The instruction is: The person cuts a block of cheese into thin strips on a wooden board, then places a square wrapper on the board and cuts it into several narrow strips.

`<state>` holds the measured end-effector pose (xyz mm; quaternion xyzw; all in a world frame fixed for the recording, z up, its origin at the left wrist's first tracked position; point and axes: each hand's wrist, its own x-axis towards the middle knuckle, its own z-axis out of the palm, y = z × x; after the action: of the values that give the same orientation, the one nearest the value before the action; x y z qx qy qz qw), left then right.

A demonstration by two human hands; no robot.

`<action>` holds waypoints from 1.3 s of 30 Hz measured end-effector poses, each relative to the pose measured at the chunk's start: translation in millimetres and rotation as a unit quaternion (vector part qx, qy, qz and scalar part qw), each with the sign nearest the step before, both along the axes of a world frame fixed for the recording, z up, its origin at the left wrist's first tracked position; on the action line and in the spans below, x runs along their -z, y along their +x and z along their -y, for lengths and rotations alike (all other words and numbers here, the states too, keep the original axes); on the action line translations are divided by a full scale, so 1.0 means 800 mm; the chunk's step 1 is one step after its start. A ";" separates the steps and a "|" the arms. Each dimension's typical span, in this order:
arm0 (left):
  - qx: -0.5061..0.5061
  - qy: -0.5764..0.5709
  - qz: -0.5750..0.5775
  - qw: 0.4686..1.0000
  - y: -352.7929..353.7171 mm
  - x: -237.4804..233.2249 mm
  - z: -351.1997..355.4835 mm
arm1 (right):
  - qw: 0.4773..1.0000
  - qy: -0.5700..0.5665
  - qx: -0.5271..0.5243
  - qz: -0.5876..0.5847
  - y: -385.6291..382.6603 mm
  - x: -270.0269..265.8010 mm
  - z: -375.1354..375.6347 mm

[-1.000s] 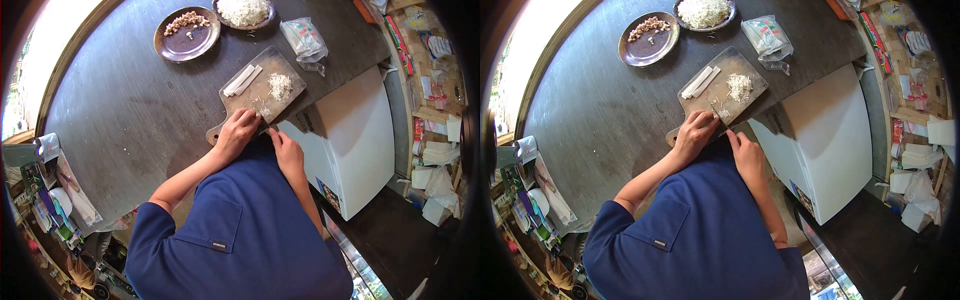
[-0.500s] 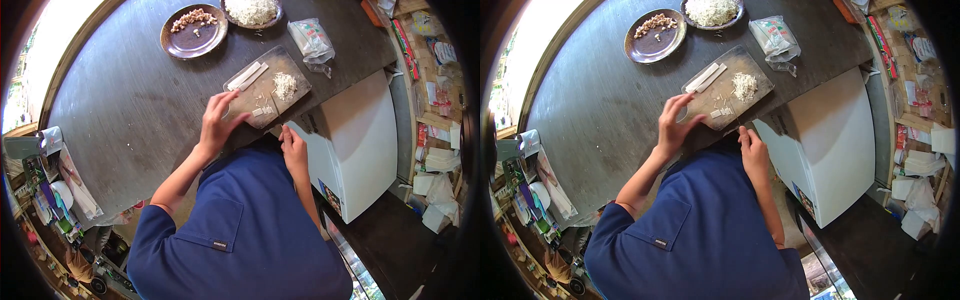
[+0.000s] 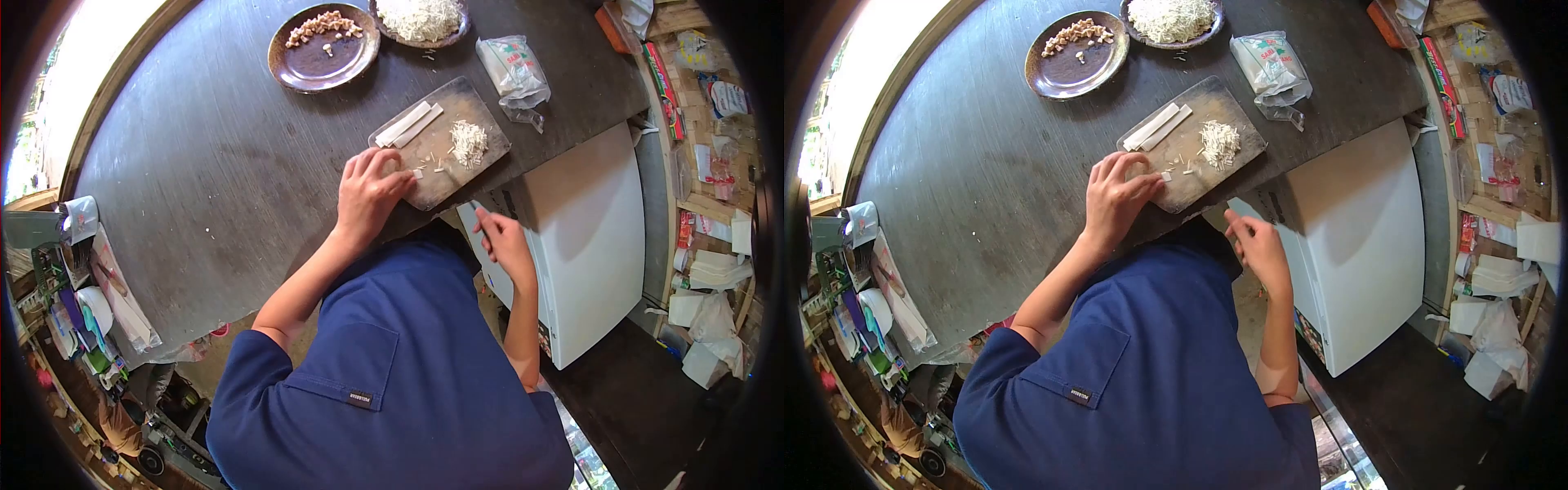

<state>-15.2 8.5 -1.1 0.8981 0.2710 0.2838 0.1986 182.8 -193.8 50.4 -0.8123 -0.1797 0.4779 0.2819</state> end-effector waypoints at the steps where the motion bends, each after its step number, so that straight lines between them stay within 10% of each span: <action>1: -0.001 0.001 0.000 1.000 -0.003 0.000 -0.003 | 1.000 0.001 -0.001 0.000 0.001 -0.002 -0.006; 23: -0.058 -0.052 0.038 0.996 -0.031 0.006 -0.015 | 0.995 0.028 -0.031 -0.091 -0.032 0.004 -0.045; 39: 0.077 -0.065 0.048 0.994 0.003 0.003 0.019 | 0.990 0.120 0.029 0.069 -0.067 -0.016 -0.001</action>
<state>-12.4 -6.8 -3.7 0.8869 0.2088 0.2918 0.2911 128.9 -192.7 62.9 -0.8085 -0.2311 0.3870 0.3784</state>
